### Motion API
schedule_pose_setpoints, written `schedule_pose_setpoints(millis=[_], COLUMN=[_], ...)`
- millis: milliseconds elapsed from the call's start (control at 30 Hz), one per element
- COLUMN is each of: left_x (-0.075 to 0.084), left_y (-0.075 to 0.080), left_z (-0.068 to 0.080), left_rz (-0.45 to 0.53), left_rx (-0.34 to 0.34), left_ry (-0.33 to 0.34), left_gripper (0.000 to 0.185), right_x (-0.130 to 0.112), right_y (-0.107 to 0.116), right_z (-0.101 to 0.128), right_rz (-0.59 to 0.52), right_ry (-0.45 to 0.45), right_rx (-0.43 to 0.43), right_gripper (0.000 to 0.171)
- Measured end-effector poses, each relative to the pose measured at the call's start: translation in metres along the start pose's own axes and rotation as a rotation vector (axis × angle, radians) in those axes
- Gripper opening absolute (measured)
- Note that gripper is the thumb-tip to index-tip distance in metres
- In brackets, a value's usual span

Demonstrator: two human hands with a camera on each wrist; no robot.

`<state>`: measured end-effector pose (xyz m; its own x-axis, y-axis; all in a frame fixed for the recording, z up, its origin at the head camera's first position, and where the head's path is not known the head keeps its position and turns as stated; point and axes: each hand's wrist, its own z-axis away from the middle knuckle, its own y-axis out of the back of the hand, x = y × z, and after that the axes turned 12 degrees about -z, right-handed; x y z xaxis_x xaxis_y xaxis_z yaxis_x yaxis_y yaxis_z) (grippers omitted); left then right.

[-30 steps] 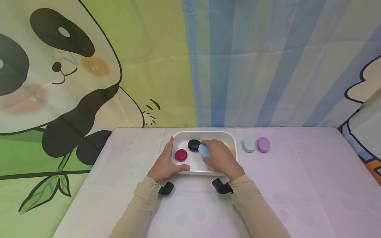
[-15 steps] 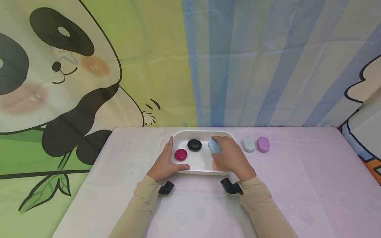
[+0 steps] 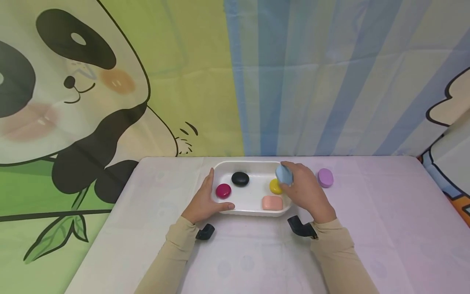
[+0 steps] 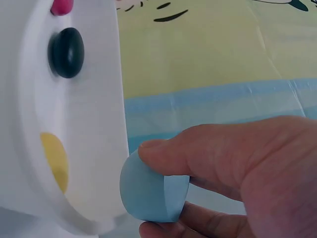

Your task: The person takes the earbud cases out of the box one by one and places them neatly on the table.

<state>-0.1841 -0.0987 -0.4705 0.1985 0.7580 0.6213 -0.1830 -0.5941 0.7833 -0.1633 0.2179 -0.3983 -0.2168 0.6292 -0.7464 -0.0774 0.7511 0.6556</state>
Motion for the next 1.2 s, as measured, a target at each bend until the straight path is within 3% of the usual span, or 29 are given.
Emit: schedule_pose_setpoints(millis=[333,567,1200], left_x=[0.001,-0.002,-0.005], left_y=[-0.001,-0.004,-0.003], left_z=[-0.001,-0.002,-0.002], left_rz=[0.021,0.014,0.016], left_rx=[0.008,0.014,0.023], left_ry=[-0.013,-0.029,-0.032], left_gripper=[0.141,0.142,0.143], right_x=[0.014,0.026,0.067], right_y=[0.023,0.037,0.047], right_z=[0.009,0.013,0.012], right_rz=[0.057,0.056,0.038], right_ry=[-0.094,-0.089,-0.149], right_rx=[0.057,0.117,0.306], right_gripper=[0.067,0.065,0.061])
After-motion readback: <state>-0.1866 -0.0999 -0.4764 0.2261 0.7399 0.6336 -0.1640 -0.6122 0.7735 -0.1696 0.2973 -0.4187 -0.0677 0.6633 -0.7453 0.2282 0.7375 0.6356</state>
